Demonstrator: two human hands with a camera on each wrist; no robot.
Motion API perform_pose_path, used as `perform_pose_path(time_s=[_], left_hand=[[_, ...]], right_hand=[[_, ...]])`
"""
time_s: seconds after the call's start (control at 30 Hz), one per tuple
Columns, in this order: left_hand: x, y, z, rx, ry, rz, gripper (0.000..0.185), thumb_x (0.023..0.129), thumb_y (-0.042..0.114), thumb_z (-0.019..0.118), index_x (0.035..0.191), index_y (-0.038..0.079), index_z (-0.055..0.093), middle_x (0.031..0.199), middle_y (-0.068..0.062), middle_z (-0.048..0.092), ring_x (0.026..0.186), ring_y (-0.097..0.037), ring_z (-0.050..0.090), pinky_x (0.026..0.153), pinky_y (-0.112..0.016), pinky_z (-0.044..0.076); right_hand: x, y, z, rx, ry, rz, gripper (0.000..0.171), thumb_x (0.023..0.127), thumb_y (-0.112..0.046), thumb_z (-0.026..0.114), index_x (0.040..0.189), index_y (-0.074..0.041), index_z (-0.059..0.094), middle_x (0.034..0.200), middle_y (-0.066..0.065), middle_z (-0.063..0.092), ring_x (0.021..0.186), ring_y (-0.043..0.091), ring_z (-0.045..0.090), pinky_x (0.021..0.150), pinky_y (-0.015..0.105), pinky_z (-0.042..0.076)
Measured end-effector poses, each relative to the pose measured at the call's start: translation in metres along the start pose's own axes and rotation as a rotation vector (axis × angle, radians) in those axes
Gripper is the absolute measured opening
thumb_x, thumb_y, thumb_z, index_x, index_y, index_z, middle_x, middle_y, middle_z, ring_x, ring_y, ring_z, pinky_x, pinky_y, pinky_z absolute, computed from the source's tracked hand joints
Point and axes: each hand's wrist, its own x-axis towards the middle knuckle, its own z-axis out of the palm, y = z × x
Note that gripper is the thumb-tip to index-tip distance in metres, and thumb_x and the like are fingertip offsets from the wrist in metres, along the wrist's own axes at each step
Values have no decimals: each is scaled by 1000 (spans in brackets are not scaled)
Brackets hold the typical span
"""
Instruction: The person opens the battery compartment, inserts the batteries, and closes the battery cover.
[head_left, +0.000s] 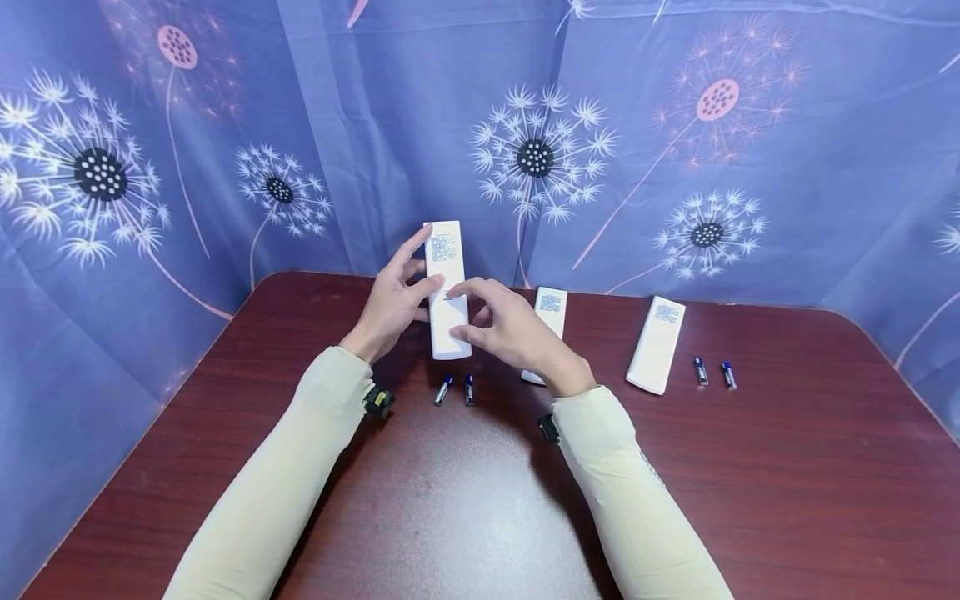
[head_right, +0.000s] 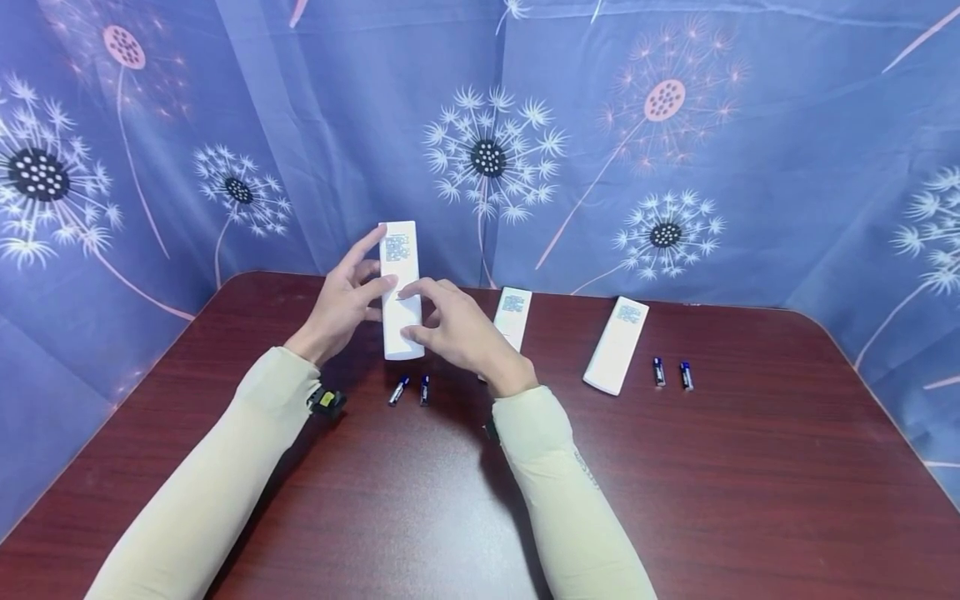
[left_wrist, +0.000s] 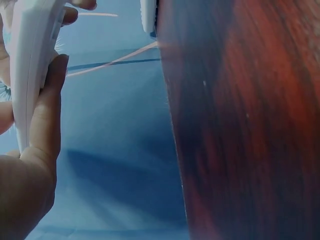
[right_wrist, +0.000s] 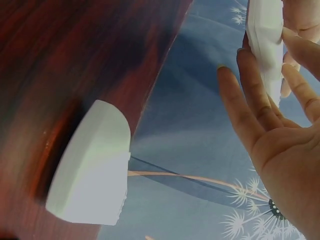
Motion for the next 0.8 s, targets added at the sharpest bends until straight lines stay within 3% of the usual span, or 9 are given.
perform_pose_path(time_s=[0.27,0.43,0.8], left_hand=[[-1,6,1,14,-2,18,74,108,0,56,169,34,31,136,-22,55,100,-29,69,67,-40,66],[-1,10,4,17,-3,31,77,107,-1,57,170,32,28,137,-22,55,103,-31,68,68,-40,66],[-2,10,9,14,39,61,79,105,-4,60,169,33,32,132,-22,57,103,-30,67,64,-40,65]], right_hand=[[2,-4,-3,2,1,-21,46,94,-7,82,137,-6,62,125,14,64,88,23,69,85,38,57],[2,-5,-5,-7,14,-20,45,93,-5,82,134,-5,63,117,15,63,89,25,68,85,39,55],[-2,-6,-3,10,37,-12,44,94,-2,81,132,-4,60,118,18,59,95,27,70,85,39,56]])
